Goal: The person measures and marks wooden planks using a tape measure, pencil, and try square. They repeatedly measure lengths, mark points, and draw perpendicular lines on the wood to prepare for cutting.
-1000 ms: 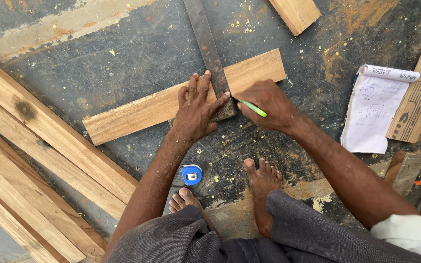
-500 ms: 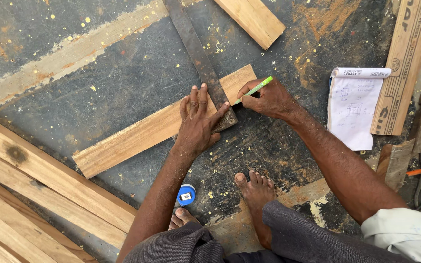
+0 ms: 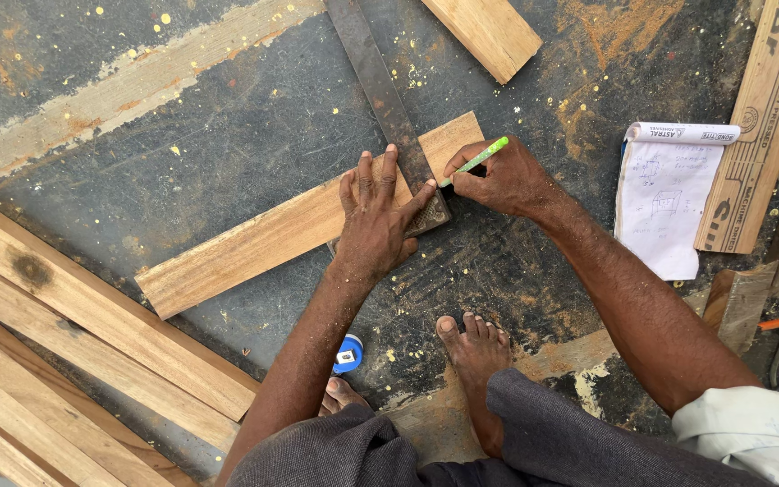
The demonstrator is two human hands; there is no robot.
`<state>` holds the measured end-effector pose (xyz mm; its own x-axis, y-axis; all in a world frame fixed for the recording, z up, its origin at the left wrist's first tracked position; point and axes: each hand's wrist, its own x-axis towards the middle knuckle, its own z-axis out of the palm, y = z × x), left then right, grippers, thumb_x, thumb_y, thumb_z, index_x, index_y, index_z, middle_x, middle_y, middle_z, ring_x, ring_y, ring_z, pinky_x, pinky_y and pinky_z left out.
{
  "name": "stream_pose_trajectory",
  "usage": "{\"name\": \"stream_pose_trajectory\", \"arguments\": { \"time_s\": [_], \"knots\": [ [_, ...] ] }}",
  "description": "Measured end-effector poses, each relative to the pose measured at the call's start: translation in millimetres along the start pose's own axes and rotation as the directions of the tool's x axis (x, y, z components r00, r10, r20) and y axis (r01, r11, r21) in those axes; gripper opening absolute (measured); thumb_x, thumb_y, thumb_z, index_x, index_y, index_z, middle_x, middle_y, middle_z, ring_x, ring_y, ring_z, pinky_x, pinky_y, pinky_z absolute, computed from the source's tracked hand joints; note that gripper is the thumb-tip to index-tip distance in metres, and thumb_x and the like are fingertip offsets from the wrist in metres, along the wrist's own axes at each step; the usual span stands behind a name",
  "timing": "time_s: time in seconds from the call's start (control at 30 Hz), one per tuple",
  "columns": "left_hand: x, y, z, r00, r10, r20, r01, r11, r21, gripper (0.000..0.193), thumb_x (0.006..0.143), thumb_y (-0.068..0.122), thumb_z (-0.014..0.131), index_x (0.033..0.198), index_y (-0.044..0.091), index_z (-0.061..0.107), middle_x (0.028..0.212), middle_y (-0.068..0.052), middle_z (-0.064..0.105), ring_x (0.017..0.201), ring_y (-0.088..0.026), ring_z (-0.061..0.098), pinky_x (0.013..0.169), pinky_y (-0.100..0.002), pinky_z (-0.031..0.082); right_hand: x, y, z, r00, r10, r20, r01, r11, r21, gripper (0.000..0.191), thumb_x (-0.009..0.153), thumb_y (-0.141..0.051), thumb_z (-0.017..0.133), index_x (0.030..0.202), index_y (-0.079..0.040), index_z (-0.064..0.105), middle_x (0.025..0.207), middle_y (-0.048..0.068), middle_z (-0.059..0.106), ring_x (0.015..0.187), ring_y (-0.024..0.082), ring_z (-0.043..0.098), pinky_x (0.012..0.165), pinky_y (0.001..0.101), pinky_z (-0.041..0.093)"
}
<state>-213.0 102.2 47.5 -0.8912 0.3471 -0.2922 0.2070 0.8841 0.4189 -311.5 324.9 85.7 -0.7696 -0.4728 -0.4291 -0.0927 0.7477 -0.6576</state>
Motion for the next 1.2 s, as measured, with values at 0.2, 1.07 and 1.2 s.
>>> {"name": "stream_pose_trajectory", "arguments": {
  "time_s": [0.2,1.07,1.2],
  "knots": [
    [-1,1,-2,1.0,0.009,0.002,-0.009,0.999,0.05,0.102,0.062,0.042,0.096,0.15,0.045,0.047,0.168,-0.021,0.006,0.153,-0.05,0.006,0.118,-0.071,0.015,30,-10,-1,0.999,0.038,-0.006,-0.039,0.989,-0.141,0.02,0.092,-0.022,0.067,0.099,-0.009,0.079,0.073,0.005,0.072,0.059,0.016,0.062,0.053,0.0373,0.052],
    [-119,-35,-19,0.927,-0.35,-0.136,-0.153,-0.022,-0.988,0.06,0.084,-0.004,0.043,0.141,0.001,0.06,0.109,-0.025,0.079,0.081,-0.034,0.074,0.073,-0.043,0.065,-69,-99,16,0.738,-0.614,-0.28,0.372,0.717,-0.59,0.074,0.078,-0.035,0.078,0.137,-0.001,0.05,0.13,0.022,0.062,0.121,0.039,0.058,0.103,0.0509,0.043],
    [-158,-64,-36,0.925,-0.346,-0.159,-0.09,0.205,-0.974,0.058,0.081,0.004,0.053,0.138,0.001,0.06,0.117,-0.021,0.074,0.106,-0.03,0.073,0.093,-0.046,0.062,-88,-101,47,0.884,-0.466,-0.031,0.421,0.824,-0.379,0.07,0.074,-0.035,0.086,0.138,-0.018,0.061,0.105,0.008,0.074,0.075,0.029,0.073,0.062,0.0451,0.059]
  ]
}}
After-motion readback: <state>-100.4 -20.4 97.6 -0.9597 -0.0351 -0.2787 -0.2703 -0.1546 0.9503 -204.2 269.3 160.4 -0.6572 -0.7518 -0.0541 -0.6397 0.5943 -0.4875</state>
